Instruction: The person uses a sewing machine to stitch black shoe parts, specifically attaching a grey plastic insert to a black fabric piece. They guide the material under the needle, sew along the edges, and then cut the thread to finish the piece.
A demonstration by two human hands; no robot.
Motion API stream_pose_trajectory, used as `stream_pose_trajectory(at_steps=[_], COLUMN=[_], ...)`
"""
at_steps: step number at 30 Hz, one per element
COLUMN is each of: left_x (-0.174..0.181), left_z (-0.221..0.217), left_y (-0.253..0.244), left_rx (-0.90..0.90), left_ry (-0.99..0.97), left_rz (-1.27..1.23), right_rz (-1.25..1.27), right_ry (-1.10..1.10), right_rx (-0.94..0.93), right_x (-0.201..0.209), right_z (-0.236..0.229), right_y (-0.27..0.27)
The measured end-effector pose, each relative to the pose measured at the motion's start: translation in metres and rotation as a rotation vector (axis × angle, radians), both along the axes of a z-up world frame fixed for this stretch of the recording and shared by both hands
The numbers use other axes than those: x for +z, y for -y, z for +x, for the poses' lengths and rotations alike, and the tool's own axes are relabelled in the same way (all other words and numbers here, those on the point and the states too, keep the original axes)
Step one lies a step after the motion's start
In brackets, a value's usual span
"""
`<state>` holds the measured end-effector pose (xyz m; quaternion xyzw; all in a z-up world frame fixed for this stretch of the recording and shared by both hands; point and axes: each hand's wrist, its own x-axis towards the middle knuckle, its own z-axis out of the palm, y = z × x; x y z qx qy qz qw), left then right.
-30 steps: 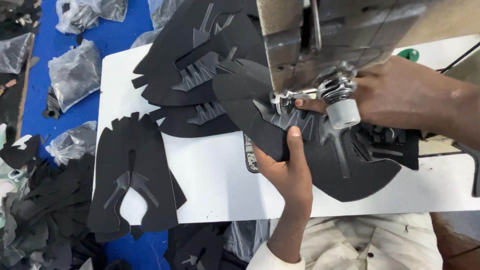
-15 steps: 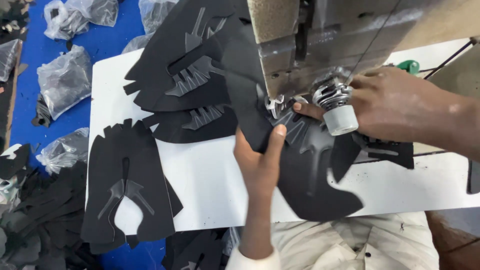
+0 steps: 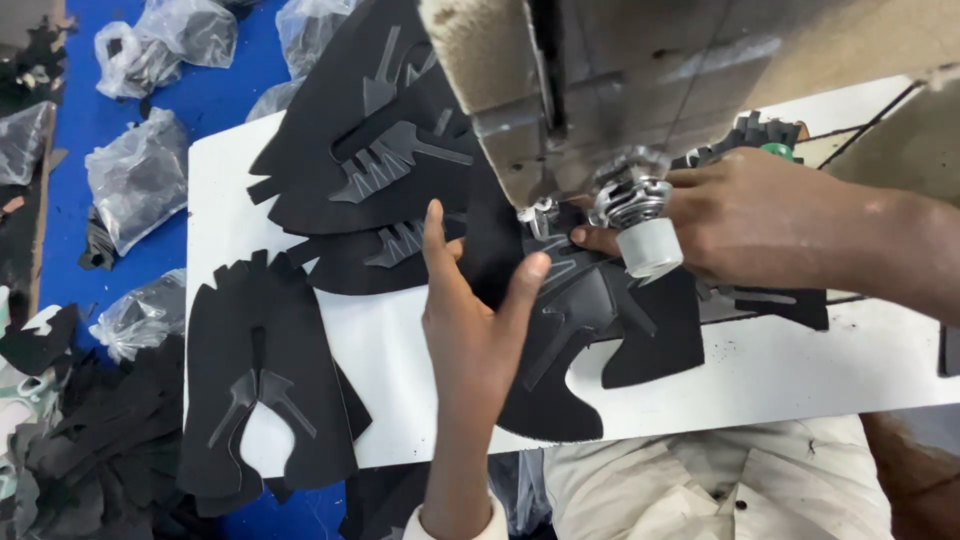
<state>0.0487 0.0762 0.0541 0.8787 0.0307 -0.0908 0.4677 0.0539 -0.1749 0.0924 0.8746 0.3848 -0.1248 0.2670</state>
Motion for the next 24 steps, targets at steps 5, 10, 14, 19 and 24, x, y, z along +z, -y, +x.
stream_pose_trajectory(at_steps=[5,10,14,19,24], left_x=[-0.040,-0.030,-0.029,-0.026,-0.025], left_z=[0.005,0.024,0.050,0.091,0.145], left_y=[0.004,-0.001,-0.012,-0.023,-0.020], left_rx=[0.004,-0.124,-0.243,-0.487,-0.755], left_ry=[0.291,0.158,0.063,-0.003,-0.026], left_rz=[-0.463,-0.791,-0.835,-0.760,-0.617], right_rz=[0.053,0.021,0.373,0.671,0.647], right_ry=[-0.033,-0.008,0.070,0.131,0.188], right_rx=[0.050,0.033,-0.070,-0.067,-0.193], right_x=[-0.012,-0.020,-0.017,-0.018,-0.033], right_z=[0.006,0.002,-0.009,-0.021,-0.039], right_y=[0.013,0.011,0.001,-0.016,-0.036])
